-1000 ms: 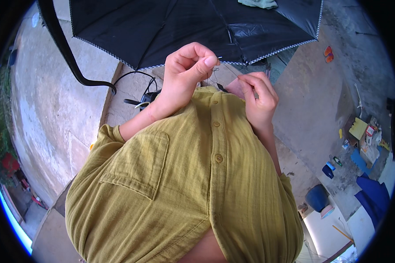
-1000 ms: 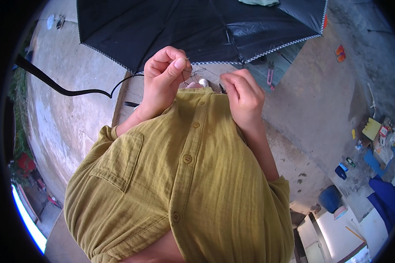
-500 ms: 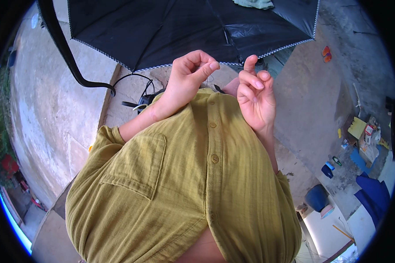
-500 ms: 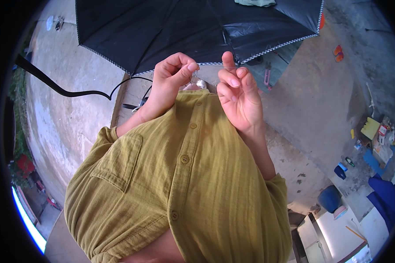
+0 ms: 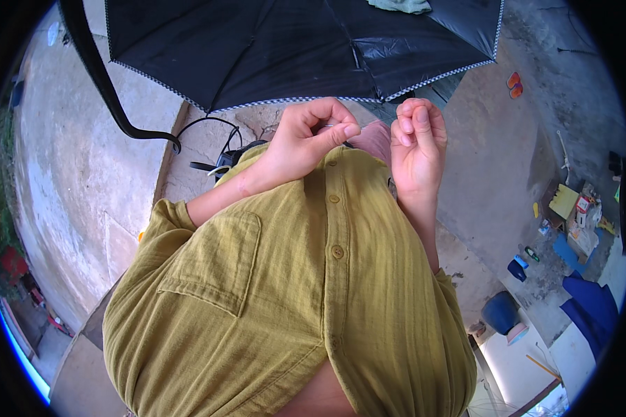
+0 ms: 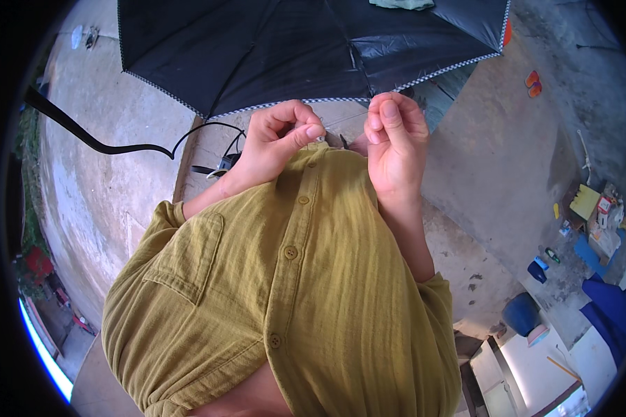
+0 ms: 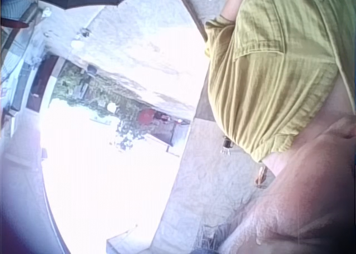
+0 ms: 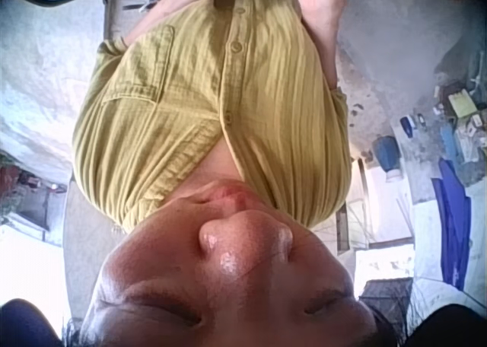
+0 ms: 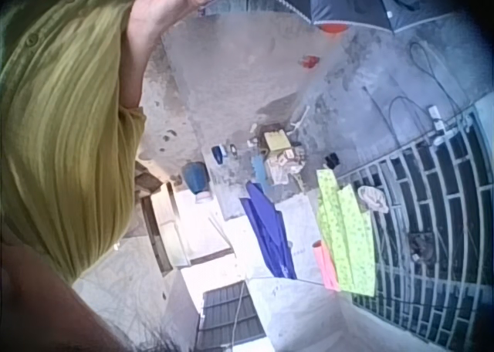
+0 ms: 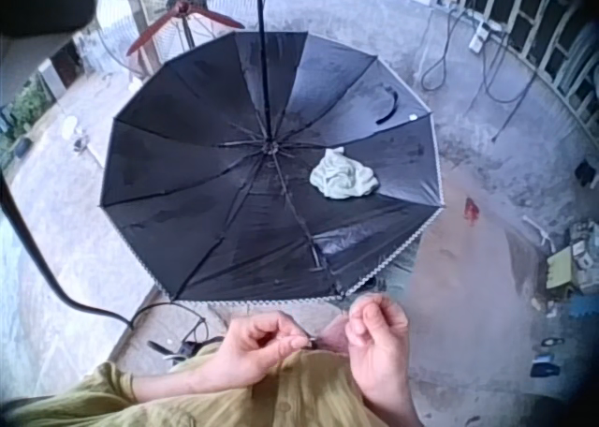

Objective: The person retrieves a spool of thread and a needle from a table, then moves outside to a patio area. They thread the needle and begin sewing a tear on the canopy of a black umbrella. The person continues stitching along the edge of the umbrella fabric.

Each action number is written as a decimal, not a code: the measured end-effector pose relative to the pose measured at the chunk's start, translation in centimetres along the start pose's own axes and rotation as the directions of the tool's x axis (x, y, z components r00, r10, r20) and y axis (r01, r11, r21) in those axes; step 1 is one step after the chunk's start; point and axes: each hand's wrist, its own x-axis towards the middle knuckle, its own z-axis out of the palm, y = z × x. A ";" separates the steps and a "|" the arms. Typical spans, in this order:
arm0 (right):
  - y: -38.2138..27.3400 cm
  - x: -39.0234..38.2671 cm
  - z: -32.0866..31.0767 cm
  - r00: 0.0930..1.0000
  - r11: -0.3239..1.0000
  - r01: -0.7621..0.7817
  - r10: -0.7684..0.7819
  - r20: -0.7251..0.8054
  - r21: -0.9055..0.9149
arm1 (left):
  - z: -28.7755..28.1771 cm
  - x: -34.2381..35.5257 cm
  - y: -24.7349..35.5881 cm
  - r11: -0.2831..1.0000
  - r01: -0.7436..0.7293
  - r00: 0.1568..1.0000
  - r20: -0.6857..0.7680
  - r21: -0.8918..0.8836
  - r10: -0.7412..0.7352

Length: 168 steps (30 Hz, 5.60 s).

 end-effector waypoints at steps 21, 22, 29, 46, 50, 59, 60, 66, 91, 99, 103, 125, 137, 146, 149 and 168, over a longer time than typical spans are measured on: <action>0.1 -1.5 1.7 0.748 0.007 0.547 -0.454 0.485 -0.837 | -1.0 0.6 0.8 0.996 -0.017 0.990 -0.138 -0.092 0.004; 0.1 -1.7 1.9 0.760 0.048 0.540 -0.458 0.461 -0.841 | -1.2 0.6 0.8 0.996 0.000 0.991 -0.133 -0.087 -0.012; -0.1 -1.3 2.2 0.820 0.415 0.568 -0.364 0.442 -0.711 | -1.4 1.0 -0.2 1.000 -0.002 0.992 -0.127 -0.020 0.000; -5.0 -1.8 -0.9 0.820 0.589 0.478 -0.565 0.091 -0.652 | -3.5 1.0 1.2 0.999 -0.025 0.980 -0.198 0.033 0.031; -7.3 -2.7 -2.5 0.958 0.271 0.143 -0.280 0.064 -0.952 | -3.9 1.3 1.1 0.983 -0.155 0.925 -0.365 -0.094 0.110; 2.9 -4.3 1.4 0.973 0.859 0.190 -0.102 0.205 -0.475 | 0.2 -0.3 0.1 0.925 0.223 0.955 0.258 -0.307 -0.145; 3.3 -4.2 0.9 0.971 0.896 0.197 -0.123 0.206 -0.397 | 0.1 -0.2 -0.3 0.924 0.244 0.951 0.257 -0.293 -0.170; 3.8 -4.3 0.6 0.972 0.868 0.229 -0.231 0.050 -0.440 | -0.3 0.1 -1.1 0.909 0.334 0.917 0.310 -0.249 -0.252; 7.2 4.9 -11.7 0.851 0.955 -0.225 0.097 -0.517 -0.192 | -4.9 9.7 -10.1 0.448 -0.511 0.859 0.444 0.733 0.254; 5.9 3.8 -11.1 0.876 0.867 -0.256 0.021 -0.481 -0.428 | -12.3 10.0 -4.1 0.460 -0.215 0.828 0.410 0.861 -0.382; 6.0 3.7 -11.2 0.892 0.812 -0.244 -0.026 -0.451 -0.530 | -8.8 16.1 -5.3 0.429 -0.350 0.895 0.432 0.833 -0.109; 7.2 3.4 -11.7 0.897 0.689 -0.158 -0.198 -0.394 -0.707 | -8.0 18.8 -15.4 0.450 -0.641 0.762 0.583 0.621 0.281; 7.0 3.6 -12.0 0.906 0.668 -0.178 -0.176 -0.386 -0.723 | -7.1 22.8 -13.9 0.684 -0.423 0.703 0.691 0.594 -0.165; 6.9 3.6 -11.9 0.914 0.701 -0.156 -0.164 -0.370 -0.696 | -5.9 23.8 -13.3 0.672 -0.373 0.648 0.698 0.640 -0.305; 6.6 3.7 -11.4 0.910 0.743 -0.162 -0.142 -0.389 -0.649 | -6.1 23.4 -13.3 0.701 -0.347 0.684 0.679 0.623 -0.265; 5.1 3.8 -9.6 0.904 0.829 -0.183 -0.070 -0.422 -0.529 | -7.6 19.8 -13.3 0.471 -0.675 0.707 0.681 0.568 0.192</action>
